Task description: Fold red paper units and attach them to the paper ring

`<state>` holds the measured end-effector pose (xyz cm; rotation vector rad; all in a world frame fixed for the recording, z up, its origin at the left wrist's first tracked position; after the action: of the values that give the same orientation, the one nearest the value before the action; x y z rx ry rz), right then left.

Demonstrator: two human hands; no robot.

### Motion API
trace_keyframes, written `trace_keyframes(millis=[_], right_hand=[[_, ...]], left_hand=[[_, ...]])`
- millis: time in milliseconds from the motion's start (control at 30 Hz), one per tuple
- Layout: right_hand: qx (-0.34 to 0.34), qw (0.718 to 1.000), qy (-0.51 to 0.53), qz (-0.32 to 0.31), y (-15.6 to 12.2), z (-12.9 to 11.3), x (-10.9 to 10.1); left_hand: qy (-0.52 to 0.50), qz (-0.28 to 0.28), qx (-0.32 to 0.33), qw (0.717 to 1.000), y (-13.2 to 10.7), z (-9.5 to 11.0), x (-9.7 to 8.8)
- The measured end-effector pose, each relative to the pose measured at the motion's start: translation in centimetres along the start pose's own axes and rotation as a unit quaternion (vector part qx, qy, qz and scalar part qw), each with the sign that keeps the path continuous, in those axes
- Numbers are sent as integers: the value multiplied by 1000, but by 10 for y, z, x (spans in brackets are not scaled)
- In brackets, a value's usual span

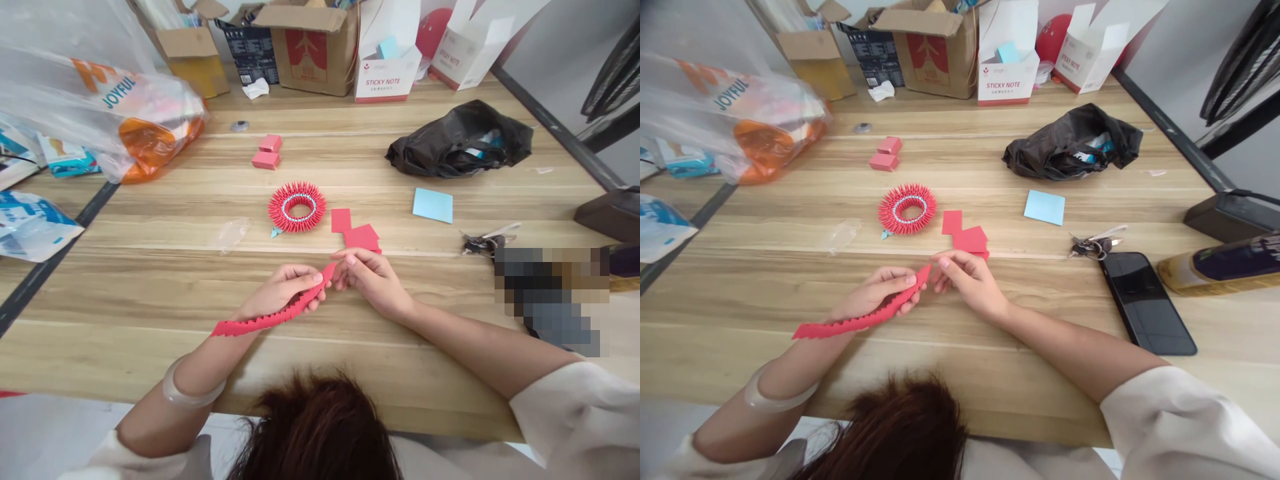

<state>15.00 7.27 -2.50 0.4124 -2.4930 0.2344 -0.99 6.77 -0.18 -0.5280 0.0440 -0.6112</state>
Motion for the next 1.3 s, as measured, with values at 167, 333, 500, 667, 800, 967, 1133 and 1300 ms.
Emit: trace_keyframes(millis=[167, 333, 500, 667, 800, 967, 1133, 1300], right_hand=[[9, 1000, -1, -2, 2, 4, -2], [26, 999, -28, -14, 1, 4, -2], [79, 985, -101, -115, -4, 3, 5], [58, 943, -238, -224, -12, 2, 13], [34, 922, -281, -265, -14, 4, 15], [28, 920, -299, -251, -14, 6, 13], [35, 922, -304, -239, -13, 4, 15], [73, 947, -229, -215, -12, 5, 14]], left_hand=[[-85, 41, 9, 996, -2, -1, 3], [-127, 92, 59, 986, 2, 1, -2], [-164, 189, 109, 962, 4, 3, -12], [-183, 195, 118, 956, 4, 4, -12], [-189, 190, 115, 957, 4, 4, -11], [-207, 178, 137, 952, 4, 5, -10], [-211, 164, 161, 950, 3, 6, -8], [-209, 187, 167, 945, 5, 5, -12]])
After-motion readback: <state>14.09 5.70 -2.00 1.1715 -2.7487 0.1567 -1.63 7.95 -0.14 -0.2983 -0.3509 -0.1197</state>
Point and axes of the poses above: each hand's wrist, its own y-axis towards the middle knuckle, its own x-axis out of the palm, z = x × y, the point moved 3 cm from there along y, towards the middle knuckle, and after that the axes turned 14 degrees about y, right-handed, at the moved point
